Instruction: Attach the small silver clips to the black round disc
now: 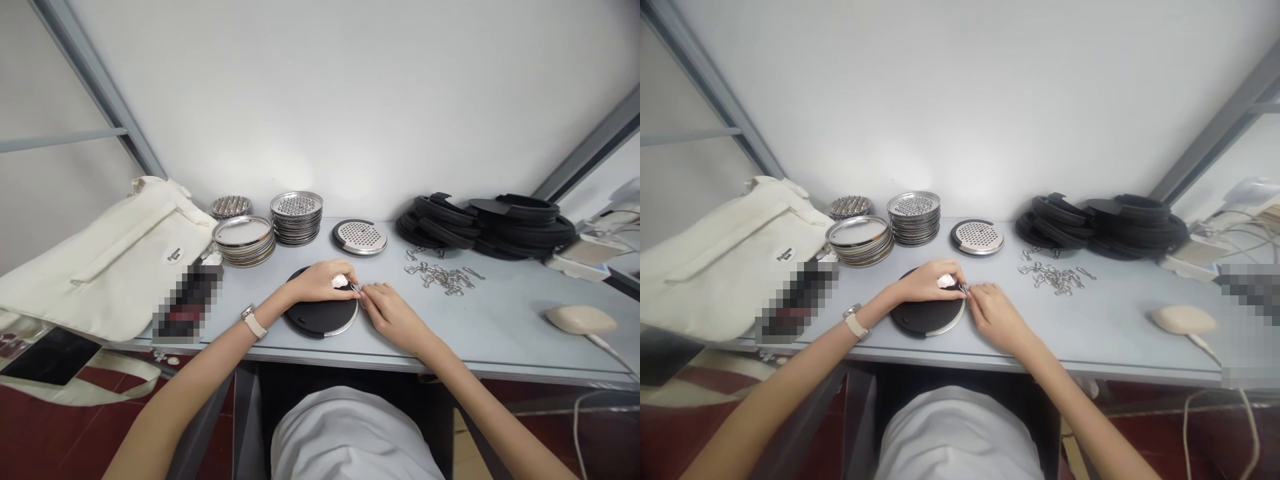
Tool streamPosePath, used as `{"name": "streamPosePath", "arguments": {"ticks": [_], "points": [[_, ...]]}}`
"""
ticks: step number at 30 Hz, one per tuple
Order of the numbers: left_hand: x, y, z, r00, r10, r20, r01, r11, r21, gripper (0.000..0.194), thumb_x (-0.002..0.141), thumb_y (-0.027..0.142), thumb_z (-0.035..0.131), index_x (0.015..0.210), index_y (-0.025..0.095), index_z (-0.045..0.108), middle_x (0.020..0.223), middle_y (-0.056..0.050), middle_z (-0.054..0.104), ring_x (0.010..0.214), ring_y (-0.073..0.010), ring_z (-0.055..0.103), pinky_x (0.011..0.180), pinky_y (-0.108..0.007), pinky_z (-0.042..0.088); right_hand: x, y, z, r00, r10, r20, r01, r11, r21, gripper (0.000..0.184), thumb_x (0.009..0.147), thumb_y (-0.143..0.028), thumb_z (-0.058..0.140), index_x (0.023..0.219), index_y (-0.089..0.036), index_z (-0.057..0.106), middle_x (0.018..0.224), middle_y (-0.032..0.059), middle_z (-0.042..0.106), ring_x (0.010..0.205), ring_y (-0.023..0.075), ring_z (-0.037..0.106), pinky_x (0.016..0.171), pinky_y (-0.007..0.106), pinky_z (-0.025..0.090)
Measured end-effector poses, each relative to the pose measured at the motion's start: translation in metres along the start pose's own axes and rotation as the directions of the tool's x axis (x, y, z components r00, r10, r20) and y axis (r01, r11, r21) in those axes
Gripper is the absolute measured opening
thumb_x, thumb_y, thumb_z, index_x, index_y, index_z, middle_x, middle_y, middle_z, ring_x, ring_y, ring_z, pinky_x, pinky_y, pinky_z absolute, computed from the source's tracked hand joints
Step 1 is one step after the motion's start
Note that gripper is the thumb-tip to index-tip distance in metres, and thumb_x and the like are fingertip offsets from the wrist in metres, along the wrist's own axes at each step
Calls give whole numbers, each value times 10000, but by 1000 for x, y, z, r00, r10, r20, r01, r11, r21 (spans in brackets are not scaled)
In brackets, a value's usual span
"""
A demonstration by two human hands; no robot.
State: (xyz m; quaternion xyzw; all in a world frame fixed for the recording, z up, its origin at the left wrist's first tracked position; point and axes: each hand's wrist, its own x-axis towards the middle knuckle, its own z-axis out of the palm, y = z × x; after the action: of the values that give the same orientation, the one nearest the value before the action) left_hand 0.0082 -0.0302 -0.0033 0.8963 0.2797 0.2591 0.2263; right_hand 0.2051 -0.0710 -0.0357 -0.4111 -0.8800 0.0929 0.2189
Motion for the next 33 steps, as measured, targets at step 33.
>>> {"name": "streamPosePath", "arguments": {"ticks": [33], "points": [[0, 8, -3, 999, -28, -19, 25, 991, -135, 255, 752, 326, 668, 951, 168, 642, 910, -21, 681, 876, -133, 617, 817, -223, 438, 0, 1, 1, 1000, 0, -4, 1, 996, 85, 297, 960, -256, 253, 740, -204, 445, 733, 35, 568, 705, 167, 512, 734, 318, 390]]}}
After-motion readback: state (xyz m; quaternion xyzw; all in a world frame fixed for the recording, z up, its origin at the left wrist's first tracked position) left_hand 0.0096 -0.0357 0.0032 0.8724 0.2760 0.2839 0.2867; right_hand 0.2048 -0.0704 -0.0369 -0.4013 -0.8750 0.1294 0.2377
